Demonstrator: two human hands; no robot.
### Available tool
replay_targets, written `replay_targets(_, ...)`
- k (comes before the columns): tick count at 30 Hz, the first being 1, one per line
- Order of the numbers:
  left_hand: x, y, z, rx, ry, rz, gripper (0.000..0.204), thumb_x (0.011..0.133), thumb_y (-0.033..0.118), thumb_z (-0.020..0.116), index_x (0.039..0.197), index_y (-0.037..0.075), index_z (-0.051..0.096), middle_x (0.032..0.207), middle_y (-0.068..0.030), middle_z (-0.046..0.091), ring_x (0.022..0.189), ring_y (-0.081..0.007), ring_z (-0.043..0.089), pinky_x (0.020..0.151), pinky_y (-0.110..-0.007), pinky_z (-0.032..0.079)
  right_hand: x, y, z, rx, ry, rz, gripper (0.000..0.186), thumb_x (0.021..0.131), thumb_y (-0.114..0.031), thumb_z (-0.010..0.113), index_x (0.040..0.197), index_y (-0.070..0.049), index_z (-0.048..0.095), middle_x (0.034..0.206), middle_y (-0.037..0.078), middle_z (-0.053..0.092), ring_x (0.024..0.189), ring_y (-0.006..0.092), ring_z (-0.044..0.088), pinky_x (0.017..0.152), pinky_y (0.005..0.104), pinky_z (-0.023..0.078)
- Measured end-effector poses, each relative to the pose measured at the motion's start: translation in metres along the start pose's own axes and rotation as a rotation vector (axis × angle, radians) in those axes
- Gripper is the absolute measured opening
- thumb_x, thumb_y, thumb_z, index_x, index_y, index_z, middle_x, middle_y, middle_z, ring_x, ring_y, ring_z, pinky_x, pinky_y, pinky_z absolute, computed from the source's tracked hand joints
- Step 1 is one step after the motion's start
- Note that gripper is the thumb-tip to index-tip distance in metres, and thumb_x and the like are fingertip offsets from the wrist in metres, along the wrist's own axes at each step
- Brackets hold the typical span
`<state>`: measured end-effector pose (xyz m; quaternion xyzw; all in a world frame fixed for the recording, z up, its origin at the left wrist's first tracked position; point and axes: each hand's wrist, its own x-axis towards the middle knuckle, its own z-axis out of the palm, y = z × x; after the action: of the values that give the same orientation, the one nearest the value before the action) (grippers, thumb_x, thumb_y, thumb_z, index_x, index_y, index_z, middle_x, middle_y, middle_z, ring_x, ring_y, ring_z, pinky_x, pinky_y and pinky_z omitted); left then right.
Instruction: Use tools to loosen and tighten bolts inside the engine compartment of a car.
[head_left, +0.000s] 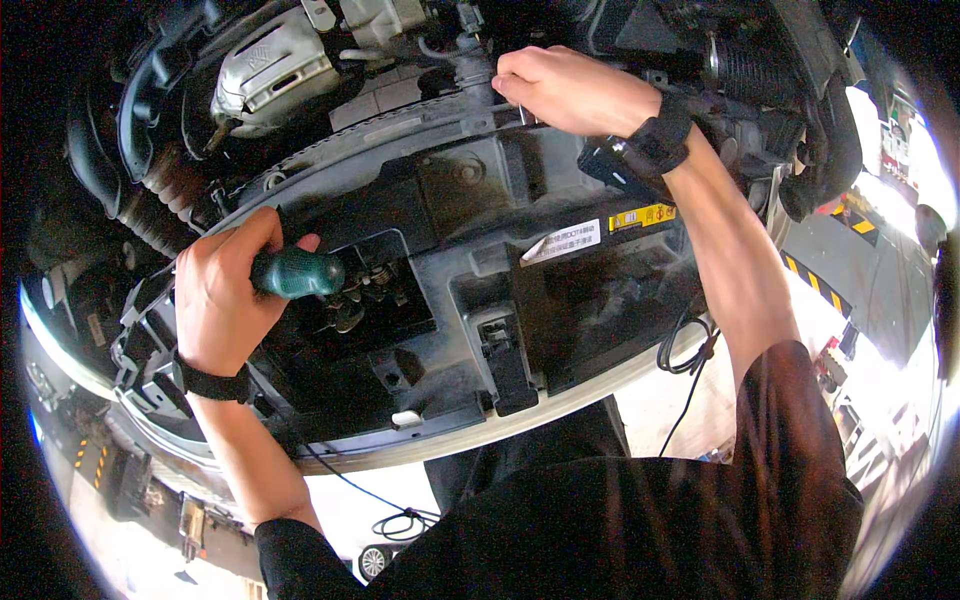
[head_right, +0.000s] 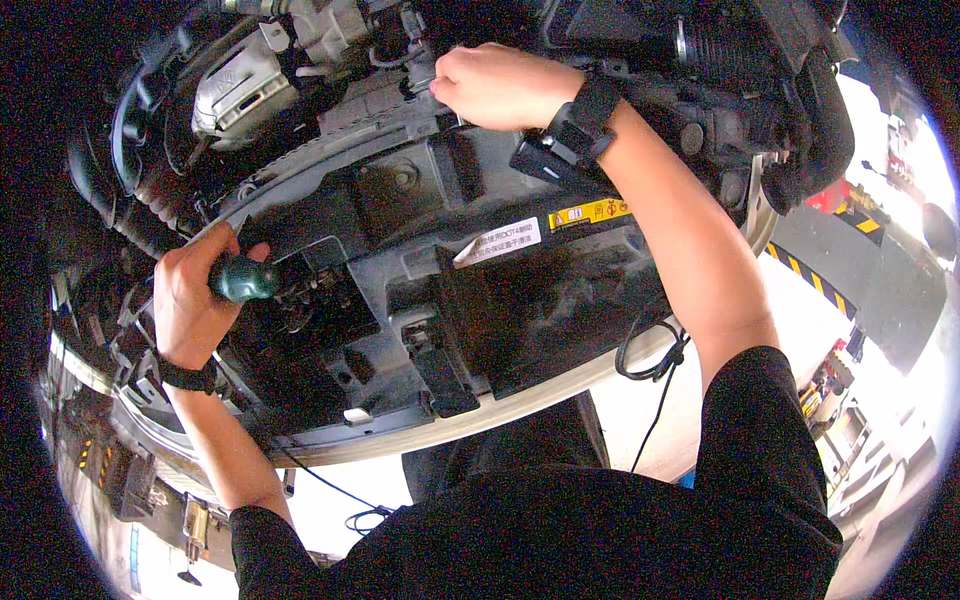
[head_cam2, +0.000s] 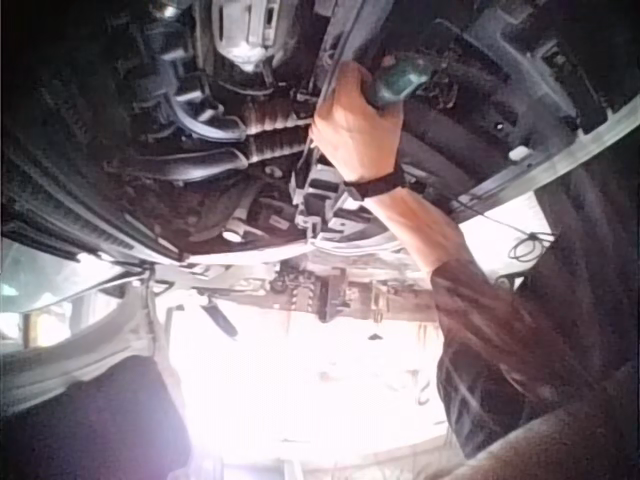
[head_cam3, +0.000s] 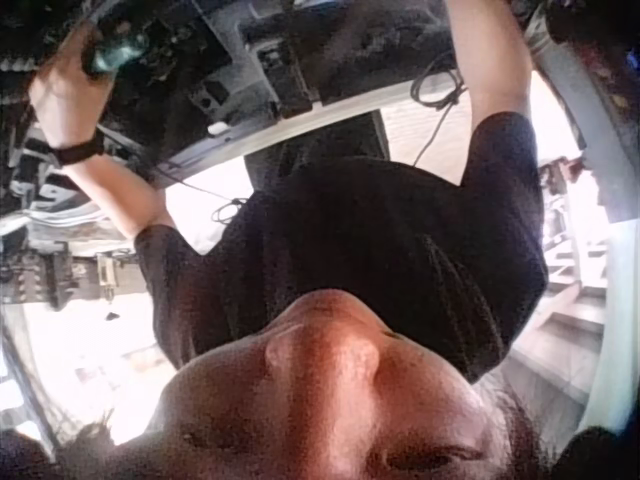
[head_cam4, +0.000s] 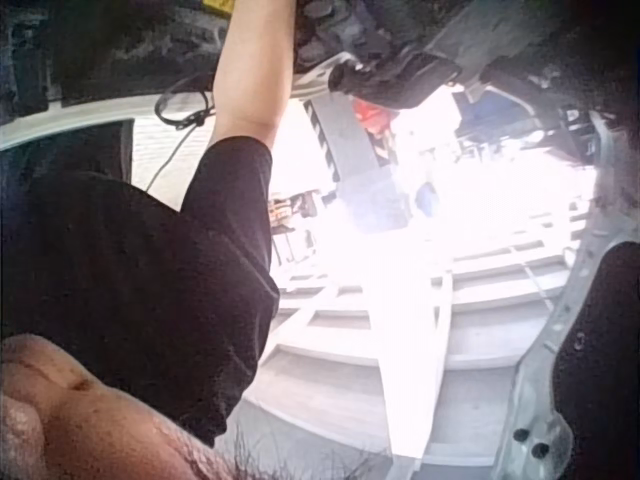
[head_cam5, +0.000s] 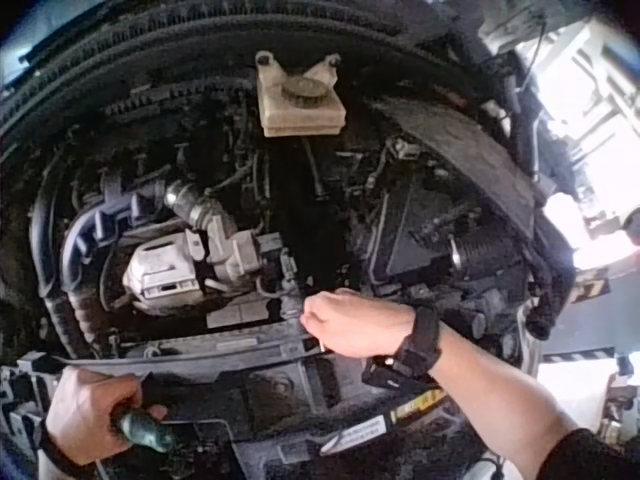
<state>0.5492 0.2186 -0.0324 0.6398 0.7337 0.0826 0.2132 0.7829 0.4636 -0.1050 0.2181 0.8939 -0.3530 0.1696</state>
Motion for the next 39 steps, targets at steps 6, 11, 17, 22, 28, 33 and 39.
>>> replay_targets(6, 0.000, -0.002, -0.001, 0.020, -0.014, 0.015, 0.034, 0.081, 0.032, 0.075, 0.073, 0.007, 0.053, 0.060, -0.0114, 0.054, 0.056, -0.0356, 0.057, 0.053, -0.041, 0.044, -0.010, 0.036, -0.003, -0.127, 0.032, -0.195, 0.036, 0.098, -0.030, 0.041, 0.089, 0.001, 0.057, 0.072, 0.018, 0.057, 0.074, 0.0356, 0.059, 0.069, 0.0422, 0.046)
replay_targets(11, 0.000, -0.001, -0.001, 0.019, -0.024, 0.012, 0.034, 0.080, 0.032, 0.075, 0.073, 0.007, 0.053, 0.060, -0.0114, 0.055, 0.057, -0.0355, 0.057, 0.053, -0.041, 0.044, 0.000, 0.002, 0.003, -0.031, 0.011, -0.014, 0.030, 0.094, -0.019, 0.045, 0.089, 0.005, 0.062, 0.088, 0.024, 0.064, 0.085, 0.0421, 0.065, 0.080, 0.0494, 0.051)
replay_targets(17, -0.001, -0.002, 0.000, 0.015, 0.004, 0.029, 0.034, 0.080, 0.031, 0.075, 0.072, 0.007, 0.052, 0.059, -0.0116, 0.054, 0.057, -0.0354, 0.057, 0.053, -0.041, 0.044, 0.001, 0.005, 0.005, -0.028, 0.038, -0.072, 0.032, 0.099, -0.027, 0.044, 0.089, 0.001, 0.056, 0.068, 0.018, 0.056, 0.068, 0.0354, 0.058, 0.066, 0.0422, 0.047)
replay_targets(22, 0.000, 0.000, -0.003, 0.031, -0.029, 0.005, 0.034, 0.081, 0.031, 0.075, 0.072, 0.007, 0.052, 0.058, -0.0117, 0.053, 0.056, -0.0354, 0.057, 0.053, -0.042, 0.043, -0.004, 0.024, -0.001, 0.028, -0.023, 0.044, 0.036, 0.099, -0.030, 0.043, 0.087, 0.001, 0.057, 0.071, 0.016, 0.058, 0.071, 0.0307, 0.059, 0.067, 0.0403, 0.046)
replay_targets(28, 0.000, -0.002, -0.002, -0.005, -0.017, 0.008, 0.034, 0.081, 0.033, 0.074, 0.072, 0.008, 0.053, 0.058, -0.0121, 0.054, 0.057, -0.0358, 0.058, 0.053, -0.042, 0.044, -0.006, 0.036, 0.002, -0.032, 0.078, -0.122, 0.035, 0.098, -0.029, 0.043, 0.088, 0.002, 0.056, 0.073, 0.016, 0.058, 0.074, 0.0321, 0.058, 0.070, 0.0406, 0.045)
replay_targets(33, -0.001, -0.002, 0.000, 0.020, -0.020, 0.011, 0.034, 0.081, 0.033, 0.074, 0.072, 0.008, 0.053, 0.059, -0.0121, 0.054, 0.056, -0.0358, 0.058, 0.053, -0.042, 0.044, 0.004, 0.007, 0.010, -0.010, 0.042, -0.019, 0.033, 0.099, -0.028, 0.044, 0.087, 0.001, 0.054, 0.069, 0.017, 0.057, 0.069, 0.0355, 0.058, 0.066, 0.0426, 0.045)
replay_targets(39, -0.002, -0.002, -0.002, 0.019, -0.020, 0.000, 0.034, 0.080, 0.032, 0.075, 0.072, 0.007, 0.052, 0.058, -0.0124, 0.054, 0.056, -0.0359, 0.057, 0.053, -0.042, 0.044, 0.001, -0.005, -0.001, -0.086, -0.004, -0.067, 0.035, 0.095, -0.023, 0.043, 0.089, 0.006, 0.061, 0.088, 0.026, 0.065, 0.088, 0.0438, 0.064, 0.079, 0.0505, 0.050)
